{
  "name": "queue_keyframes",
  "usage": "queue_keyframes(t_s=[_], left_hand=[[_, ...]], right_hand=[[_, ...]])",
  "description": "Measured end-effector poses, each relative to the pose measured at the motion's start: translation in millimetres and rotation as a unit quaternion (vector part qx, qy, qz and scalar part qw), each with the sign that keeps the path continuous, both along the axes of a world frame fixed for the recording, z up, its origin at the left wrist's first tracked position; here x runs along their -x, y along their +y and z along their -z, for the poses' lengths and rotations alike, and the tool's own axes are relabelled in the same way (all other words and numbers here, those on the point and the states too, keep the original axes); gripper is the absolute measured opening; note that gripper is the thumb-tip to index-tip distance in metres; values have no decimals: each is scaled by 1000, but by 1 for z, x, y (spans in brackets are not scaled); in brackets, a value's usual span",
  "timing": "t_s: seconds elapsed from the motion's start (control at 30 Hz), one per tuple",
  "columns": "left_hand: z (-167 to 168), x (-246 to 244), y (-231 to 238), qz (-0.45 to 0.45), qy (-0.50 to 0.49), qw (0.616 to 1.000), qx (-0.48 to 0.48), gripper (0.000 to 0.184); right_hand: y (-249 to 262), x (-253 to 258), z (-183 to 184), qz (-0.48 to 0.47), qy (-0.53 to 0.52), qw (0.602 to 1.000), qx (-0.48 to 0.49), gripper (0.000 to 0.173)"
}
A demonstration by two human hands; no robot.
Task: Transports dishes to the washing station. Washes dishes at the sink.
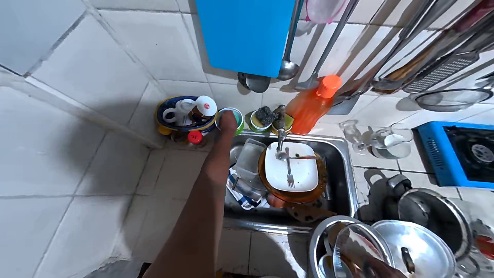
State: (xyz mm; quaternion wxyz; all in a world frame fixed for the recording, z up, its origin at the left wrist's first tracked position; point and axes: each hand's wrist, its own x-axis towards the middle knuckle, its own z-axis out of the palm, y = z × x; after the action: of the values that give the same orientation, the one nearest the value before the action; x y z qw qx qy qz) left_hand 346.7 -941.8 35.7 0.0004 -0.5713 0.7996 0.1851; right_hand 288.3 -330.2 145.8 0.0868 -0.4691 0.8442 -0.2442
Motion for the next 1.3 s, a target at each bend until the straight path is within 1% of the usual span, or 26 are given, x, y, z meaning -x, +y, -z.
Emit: queue_keyframes(t_s=[0.03, 0.1, 0.13, 0.2, 0.23, 0.27, 0.37, 0.43, 0.5, 0.53, 0.6, 0.67, 0.77, 0.83, 0.9, 0.97, 1.03, 1.07, 1.1, 1.13, 1.2, 1.3], left_hand=[[-6, 4, 5, -2, 41, 999, 18, 32], [-20, 13, 18, 34, 120, 991, 54, 37], [-23, 18, 26, 73, 148, 984, 61, 37], [-16, 30, 33, 153, 182, 970, 46, 39], [-11, 38, 33, 179, 174, 968, 22, 44], [-6, 44, 34, 193, 145, 970, -2, 48], [-8, 58, 35, 181, 46, 982, -18, 54], [-18, 65, 38, 170, 8, 985, -1, 54], [-24, 69, 41, 167, -8, 985, 30, 50], [-20, 71, 41, 162, -5, 986, 44, 47], [-9, 74, 42, 144, 16, 988, 43, 48], [-1, 76, 42, 135, 33, 989, 39, 49], [-10, 70, 37, 142, 66, 988, -8, 45], [-18, 65, 26, 115, 121, 984, -64, 41], [-25, 60, 19, 90, 160, 978, -103, 39], [-26, 58, 17, 87, 177, 974, -107, 42], [-23, 57, 22, 106, 160, 977, -91, 58], [-24, 58, 27, 123, 128, 981, -78, 62], [-23, 60, 34, 137, 88, 985, -56, 57], [-23, 62, 43, 146, 50, 988, -32, 49], [-27, 65, 58, 141, 0, 990, -6, 37], [-26, 70, 60, 117, -7, 993, 9, 37]], right_hand=[[-7, 4, -3, -12, 5, 1000, 2, 25], [-28, 16, -12, -41, 12, 999, 8, 26], [-43, 24, -16, -58, 15, 998, 10, 27], [-82, 48, -12, -90, 45, 995, 19, 31], [-106, 61, -6, -104, 66, 992, 18, 34], [-132, 73, -2, -119, 71, 990, 0, 34], [-214, 103, 4, -141, -10, 983, -118, 36], [-261, 113, 19, -139, -61, 976, -153, 39], [-294, 111, 34, -127, -94, 976, -153, 40], [-305, 105, 39, -124, -106, 976, -146, 40], [-315, 89, 43, -135, -114, 975, -135, 39], [-312, 77, 45, -163, -107, 970, -145, 40], [-291, 74, 48, -203, -87, 960, -171, 40], [-278, 81, 49, -216, -85, 958, -170, 40], [-268, 88, 48, -208, -91, 957, -182, 40], [-265, 94, 48, -191, -91, 957, -199, 40], [-266, 99, 49, -171, -93, 956, -219, 41], [-268, 101, 51, -165, -92, 956, -223, 41], [-270, 101, 53, -162, -91, 957, -224, 42], [-272, 99, 55, -163, -89, 956, -227, 42], [-278, 91, 54, -174, -88, 951, -240, 43], [-286, 80, 53, -174, -84, 947, -255, 43]])
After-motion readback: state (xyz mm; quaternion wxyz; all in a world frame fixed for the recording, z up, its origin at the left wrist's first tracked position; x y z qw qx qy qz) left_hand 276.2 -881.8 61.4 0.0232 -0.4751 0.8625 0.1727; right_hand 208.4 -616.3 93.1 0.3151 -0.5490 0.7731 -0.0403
